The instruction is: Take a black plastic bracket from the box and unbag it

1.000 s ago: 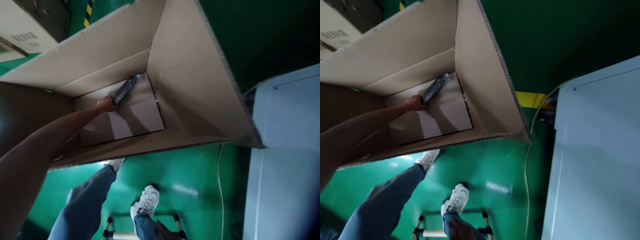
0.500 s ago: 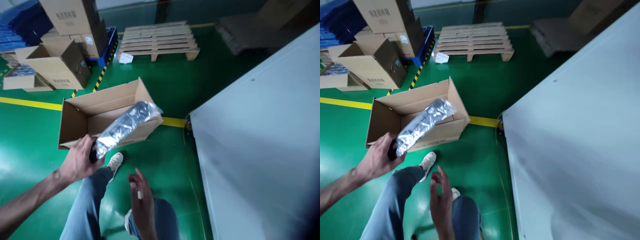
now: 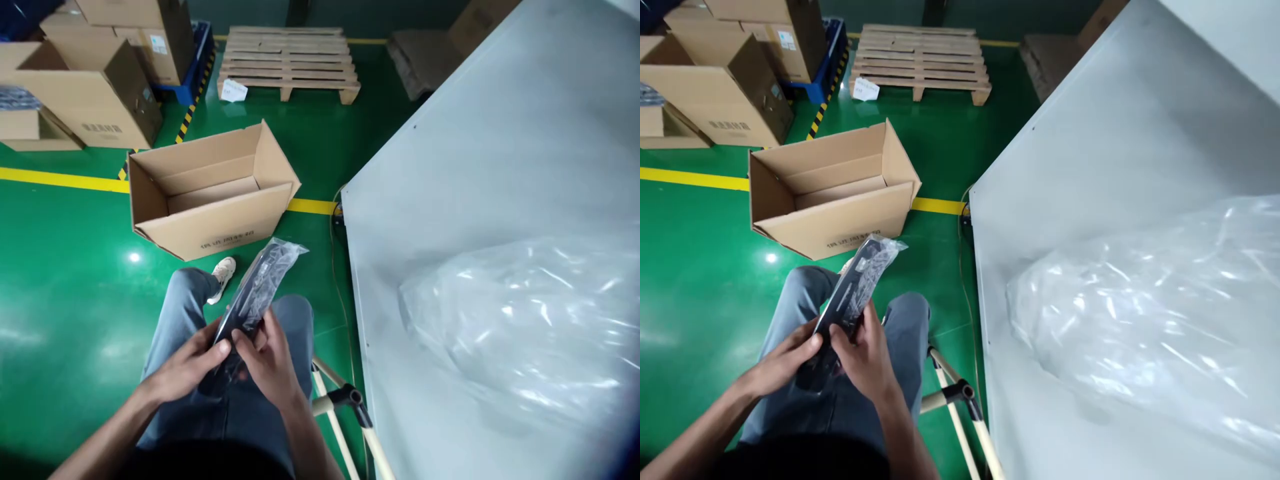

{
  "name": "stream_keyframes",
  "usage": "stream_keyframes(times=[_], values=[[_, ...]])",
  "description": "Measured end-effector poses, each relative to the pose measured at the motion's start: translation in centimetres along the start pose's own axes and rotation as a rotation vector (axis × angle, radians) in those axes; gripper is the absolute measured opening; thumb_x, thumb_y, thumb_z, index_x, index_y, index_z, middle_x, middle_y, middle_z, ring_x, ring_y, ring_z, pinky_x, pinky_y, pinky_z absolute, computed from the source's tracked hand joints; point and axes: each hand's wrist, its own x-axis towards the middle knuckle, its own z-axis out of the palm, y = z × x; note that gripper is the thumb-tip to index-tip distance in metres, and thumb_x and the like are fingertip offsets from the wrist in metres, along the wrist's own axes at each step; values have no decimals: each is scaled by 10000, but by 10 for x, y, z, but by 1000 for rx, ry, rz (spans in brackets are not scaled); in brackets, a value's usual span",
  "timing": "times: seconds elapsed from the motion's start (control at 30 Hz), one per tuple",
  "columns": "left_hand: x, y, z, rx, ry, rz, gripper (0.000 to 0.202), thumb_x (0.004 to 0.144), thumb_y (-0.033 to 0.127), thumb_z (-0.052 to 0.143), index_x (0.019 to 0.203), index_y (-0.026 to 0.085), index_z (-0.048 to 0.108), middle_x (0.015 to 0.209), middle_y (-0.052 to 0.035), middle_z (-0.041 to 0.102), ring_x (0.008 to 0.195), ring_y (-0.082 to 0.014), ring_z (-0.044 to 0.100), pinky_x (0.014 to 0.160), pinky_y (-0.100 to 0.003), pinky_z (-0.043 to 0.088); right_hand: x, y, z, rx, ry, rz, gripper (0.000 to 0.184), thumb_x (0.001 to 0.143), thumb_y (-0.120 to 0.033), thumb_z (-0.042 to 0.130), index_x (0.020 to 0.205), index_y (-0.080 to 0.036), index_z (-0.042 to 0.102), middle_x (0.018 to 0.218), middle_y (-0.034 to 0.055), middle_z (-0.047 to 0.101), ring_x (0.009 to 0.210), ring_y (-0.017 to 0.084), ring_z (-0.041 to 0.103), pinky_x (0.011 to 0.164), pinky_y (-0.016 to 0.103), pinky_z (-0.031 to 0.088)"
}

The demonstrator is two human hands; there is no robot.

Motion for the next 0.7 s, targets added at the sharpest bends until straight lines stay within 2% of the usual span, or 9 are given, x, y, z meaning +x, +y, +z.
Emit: stream_keyframes(times=[0.07, 0.1, 0.2, 0.27, 0.33, 0.4, 0.5, 0.6, 0.7], values=[[-3, 2, 12, -108, -2, -70, 791, 926, 814, 540, 1331, 147, 671, 1175, -146, 744, 933, -277, 727, 763, -373, 611, -9, -1, -1, -157, 44, -51, 366, 887, -279, 659, 1248, -254, 607, 1127, 44, 755, 1020, 227, 732, 931, 373, 620], [-4, 2, 18, -138, 60, -75, 763, 934, 794, 550, 1300, 140, 691, 1160, -144, 749, 941, -273, 723, 768, -363, 606, -13, -1, -1, -245, 87, -88, 411, 879, -271, 668, 1283, -250, 599, 1172, 59, 747, 1062, 236, 721, 976, 395, 606], [-8, -1, 34, -179, 290, -20, 648, 924, 739, 624, 1217, 174, 746, 1185, -116, 755, 1177, -283, 677, 1008, -364, 570, -23, 1, 1, -419, 170, -186, 697, 857, -300, 735, 1499, -227, 474, 1375, 126, 679, 1214, 270, 672, 1086, 456, 560], [-10, -3, 40, -180, 343, 31, 563, 943, 689, 635, 1229, 219, 755, 1216, -89, 753, 1269, -266, 636, 1120, -355, 510, -29, 4, 5, -435, 182, -210, 786, 861, -306, 751, 1565, -226, 410, 1388, 133, 673, 1189, 260, 687, 1057, 445, 581], [-12, -7, 43, -162, 320, 80, 511, 973, 648, 614, 1254, 244, 753, 1226, -77, 749, 1237, -250, 648, 1118, -342, 510, -34, 8, 8, -431, 218, -218, 703, 873, -262, 729, 1526, -243, 467, 1281, 103, 717, 1075, 229, 720, 989, 410, 608], [-14, -11, 44, -138, 306, 98, 508, 983, 633, 600, 1272, 241, 745, 1195, -78, 753, 1144, -241, 675, 1056, -334, 542, -36, 9, 8, -424, 283, -236, 580, 881, -189, 674, 1443, -257, 546, 1137, 60, 746, 946, 194, 728, 916, 372, 621], [-20, -20, 44, -101, 303, 81, 536, 980, 629, 598, 1281, 207, 733, 1061, -83, 764, 1008, -240, 688, 942, -336, 581, -36, 7, 4, -412, 355, -275, 434, 907, -129, 582, 1320, -255, 627, 972, 21, 747, 837, 162, 717, 819, 321, 620], [-26, -28, 44, -66, 287, 77, 530, 985, 618, 595, 1273, 196, 739, 978, -80, 762, 977, -246, 686, 888, -330, 586, -35, -3, 1, -417, 427, -321, 324, 932, -202, 630, 1251, -241, 667, 973, 38, 751, 854, 174, 726, 815, 327, 623], [-30, -31, 45, -39, 248, 129, 538, 1009, 598, 566, 1354, 210, 709, 1107, -89, 766, 1010, -245, 688, 923, -341, 579, -35, -14, 2, -425, 452, -335, 318, 873, -283, 757, 1179, -240, 684, 1019, 51, 759, 865, 193, 742, 828, 349, 631]])
